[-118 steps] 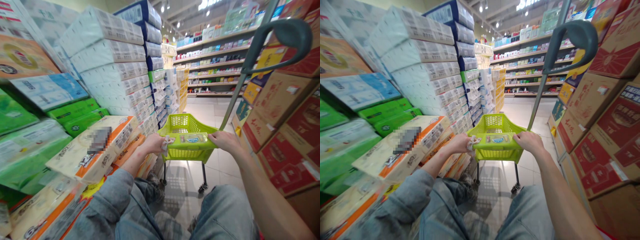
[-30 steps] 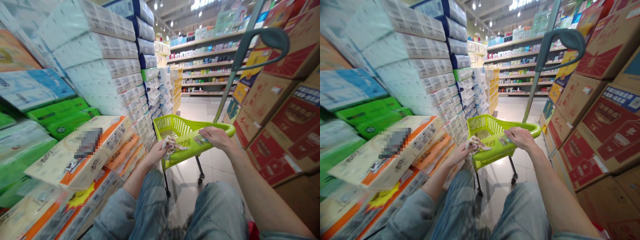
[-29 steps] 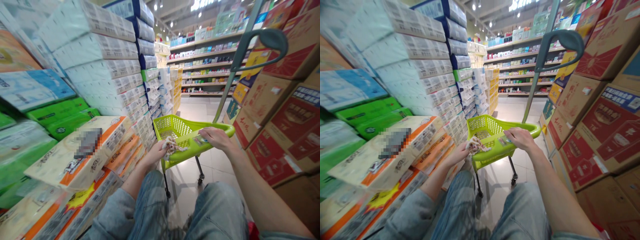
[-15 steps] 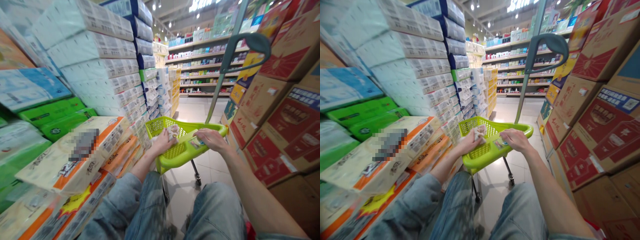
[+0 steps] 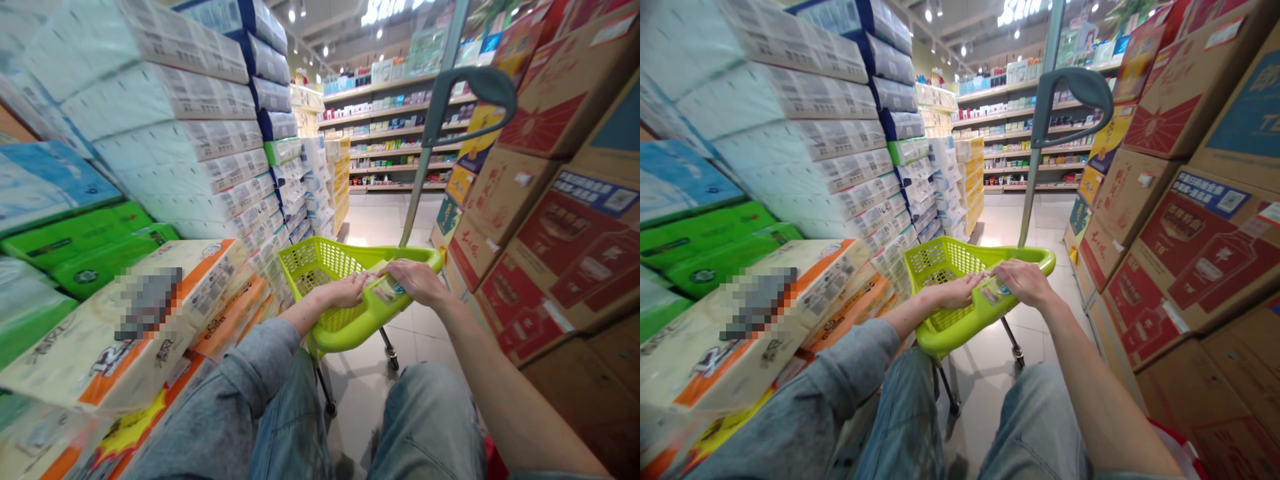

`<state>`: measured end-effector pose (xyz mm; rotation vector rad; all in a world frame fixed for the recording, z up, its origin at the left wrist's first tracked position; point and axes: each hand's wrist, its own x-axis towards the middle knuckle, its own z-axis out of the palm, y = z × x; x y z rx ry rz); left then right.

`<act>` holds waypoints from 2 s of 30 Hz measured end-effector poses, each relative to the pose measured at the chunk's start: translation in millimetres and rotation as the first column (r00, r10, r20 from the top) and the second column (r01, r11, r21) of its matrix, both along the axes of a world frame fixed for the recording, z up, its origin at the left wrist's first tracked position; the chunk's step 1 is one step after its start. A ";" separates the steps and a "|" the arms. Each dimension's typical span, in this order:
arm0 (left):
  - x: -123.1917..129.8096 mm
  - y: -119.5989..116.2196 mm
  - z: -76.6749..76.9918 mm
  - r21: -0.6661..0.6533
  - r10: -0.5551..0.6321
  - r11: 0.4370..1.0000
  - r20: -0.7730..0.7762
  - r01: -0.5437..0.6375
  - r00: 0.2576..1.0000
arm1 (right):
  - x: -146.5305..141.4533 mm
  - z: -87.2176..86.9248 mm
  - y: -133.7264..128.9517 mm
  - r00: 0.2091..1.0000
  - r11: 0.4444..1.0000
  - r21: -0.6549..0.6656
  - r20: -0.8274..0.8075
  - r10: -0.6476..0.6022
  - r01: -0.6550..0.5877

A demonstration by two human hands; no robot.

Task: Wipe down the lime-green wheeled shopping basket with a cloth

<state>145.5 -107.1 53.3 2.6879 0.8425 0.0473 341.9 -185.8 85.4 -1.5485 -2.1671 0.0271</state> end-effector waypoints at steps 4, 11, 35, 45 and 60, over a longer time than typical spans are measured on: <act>0.2 0.7 -1.3 0.020 0.049 0.999 -0.045 -0.048 0.998 | -2.1 -1.6 5.0 0.978 0.988 -0.042 -0.142 -0.152 0.147; 4.6 -15.6 2.5 0.090 0.265 0.961 -0.016 -0.263 0.964 | 0.7 -9.1 16.8 0.908 0.909 -0.006 0.025 -0.417 0.418; 48.0 0.6 -17.0 -0.087 0.026 0.996 0.117 -0.015 0.993 | 33.9 0.9 13.9 0.979 0.973 -0.106 0.047 -0.200 0.204; 92.2 48.5 -28.0 0.228 -0.303 0.930 0.037 0.287 0.952 | 37.8 -3.5 17.1 0.983 0.977 -0.106 0.005 -0.184 0.183; 86.1 36.8 -20.5 0.201 -0.358 0.921 0.103 0.333 0.928 | 37.3 -7.8 10.0 0.969 0.970 -0.111 -0.090 -0.229 0.218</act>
